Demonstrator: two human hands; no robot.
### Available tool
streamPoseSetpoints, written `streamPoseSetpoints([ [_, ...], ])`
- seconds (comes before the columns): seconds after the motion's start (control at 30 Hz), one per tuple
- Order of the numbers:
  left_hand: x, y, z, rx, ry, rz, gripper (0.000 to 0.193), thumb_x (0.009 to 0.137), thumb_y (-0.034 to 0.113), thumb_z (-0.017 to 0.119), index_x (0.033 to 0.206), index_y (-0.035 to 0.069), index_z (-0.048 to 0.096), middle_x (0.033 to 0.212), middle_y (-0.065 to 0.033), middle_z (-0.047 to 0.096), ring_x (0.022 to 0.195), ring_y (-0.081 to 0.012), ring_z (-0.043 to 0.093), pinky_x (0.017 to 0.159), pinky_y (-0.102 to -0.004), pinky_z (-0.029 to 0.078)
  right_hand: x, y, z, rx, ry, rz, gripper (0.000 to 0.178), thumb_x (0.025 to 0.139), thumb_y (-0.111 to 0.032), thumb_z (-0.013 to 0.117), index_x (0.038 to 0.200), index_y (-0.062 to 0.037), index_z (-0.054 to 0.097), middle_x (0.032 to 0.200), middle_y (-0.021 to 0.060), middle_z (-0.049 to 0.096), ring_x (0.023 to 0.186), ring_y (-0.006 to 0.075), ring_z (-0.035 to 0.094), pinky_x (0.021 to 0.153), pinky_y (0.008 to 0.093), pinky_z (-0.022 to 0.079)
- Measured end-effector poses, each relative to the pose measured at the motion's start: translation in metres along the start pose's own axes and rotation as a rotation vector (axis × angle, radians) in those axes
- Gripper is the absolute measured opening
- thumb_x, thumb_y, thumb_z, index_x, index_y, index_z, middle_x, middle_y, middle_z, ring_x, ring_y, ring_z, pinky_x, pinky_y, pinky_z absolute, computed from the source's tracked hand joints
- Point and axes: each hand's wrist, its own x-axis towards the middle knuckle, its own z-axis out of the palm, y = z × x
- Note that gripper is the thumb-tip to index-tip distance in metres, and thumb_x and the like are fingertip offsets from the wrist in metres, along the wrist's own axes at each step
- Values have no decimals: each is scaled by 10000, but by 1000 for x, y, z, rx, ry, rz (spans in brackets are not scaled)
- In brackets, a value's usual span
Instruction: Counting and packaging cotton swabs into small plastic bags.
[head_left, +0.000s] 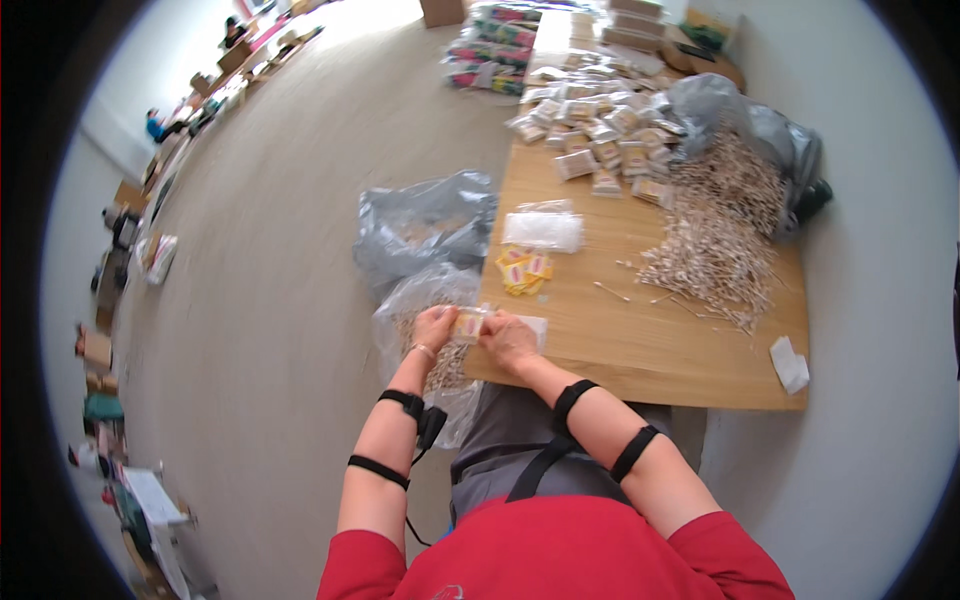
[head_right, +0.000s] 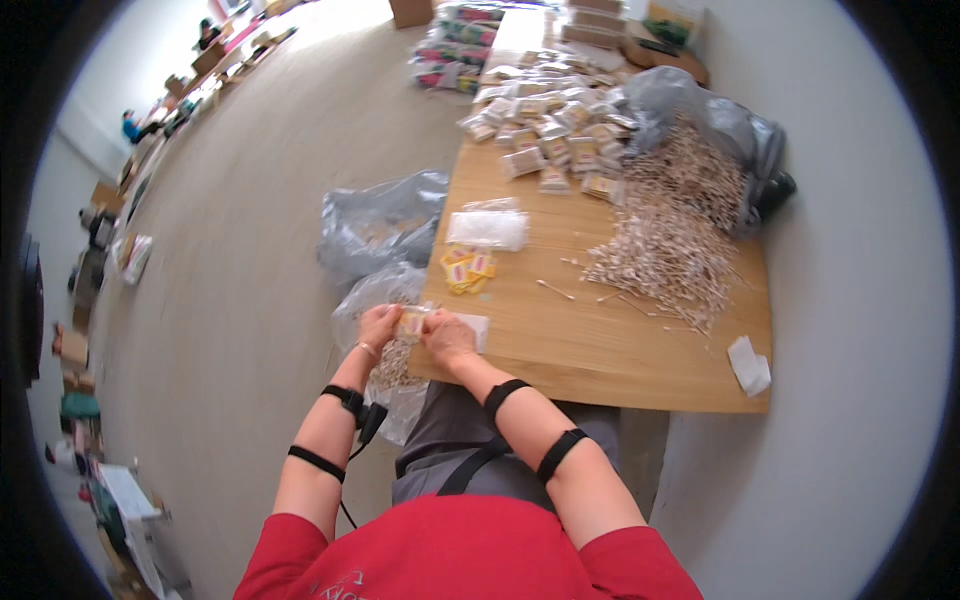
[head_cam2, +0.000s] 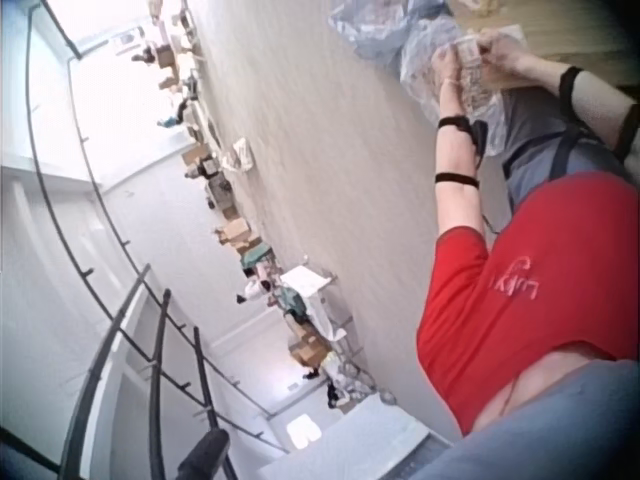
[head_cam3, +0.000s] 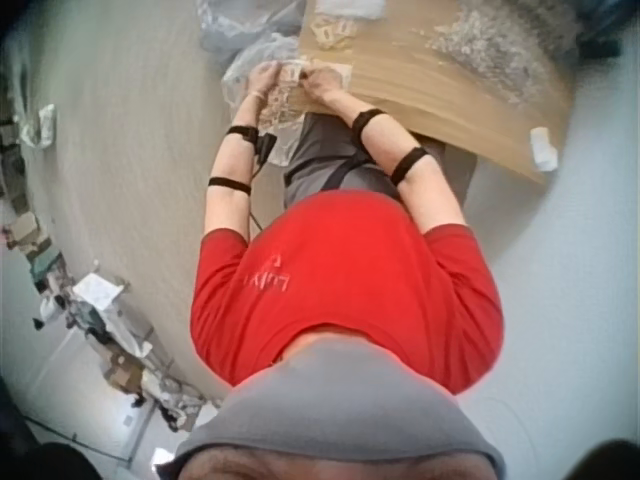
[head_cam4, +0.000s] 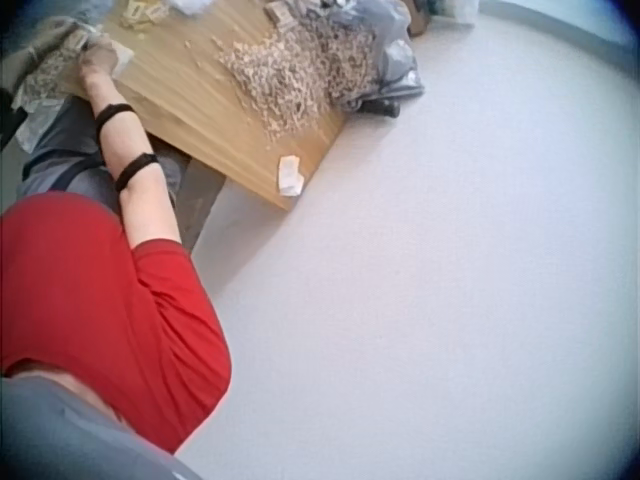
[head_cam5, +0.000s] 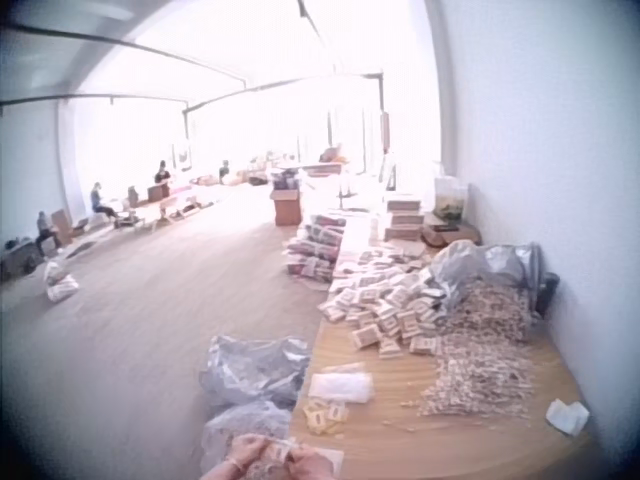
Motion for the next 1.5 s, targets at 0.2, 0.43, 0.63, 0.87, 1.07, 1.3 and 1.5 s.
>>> streamPoseSetpoints([
  [0.2,-2,4,-7,-33,-80,-97,249,880,279,584,931,42,642,780,3,615,615,-81,556,519,-223,438,2,10,-12,185,-38,-66,168,749,-197,657,888,-107,632,951,114,587,962,312,577,802,398,478],
  [0.43,3,9,-25,313,254,65,355,825,257,644,1072,5,604,986,-107,644,864,-222,617,752,-338,491,12,106,-101,-526,734,63,379,751,-282,680,1095,-150,592,1184,28,497,1159,227,407,961,437,336],
  [0.63,-15,73,58,630,259,667,413,741,91,654,1135,28,550,1087,-153,588,1072,-322,518,939,-406,390,-36,186,-146,-467,650,-143,222,756,-196,638,974,-160,629,1087,-11,552,1097,187,461,966,392,325],
  [0.87,-63,103,230,686,-284,917,494,720,74,693,1186,45,529,1274,-173,476,1221,-353,406,1036,-420,340,-89,213,-159,-293,511,-299,186,779,-125,607,962,-111,633,1064,14,564,1094,217,480,936,356,376],
  [1.07,-49,105,280,641,-390,899,570,712,102,713,1236,52,495,1310,-173,440,1256,-364,359,1055,-427,310,-103,202,-169,-272,769,19,332,753,-213,660,1058,-106,585,1170,76,502,1149,270,437,978,392,352],
  [1.3,-129,238,272,-227,-862,422,127,880,105,601,853,-15,636,823,-68,651,828,-213,594,828,-346,454,-102,213,-167,-344,789,122,338,738,-234,654,1043,-103,587,1157,76,506,1165,261,422,1002,423,324],
  [1.5,-240,373,216,-830,-1316,706,334,905,177,528,588,72,549,720,-89,637,681,-217,542,640,-361,435,-95,208,-168,-353,830,69,328,727,-210,649,1021,-85,575,1135,95,514,1128,269,448,1017,434,296],
])
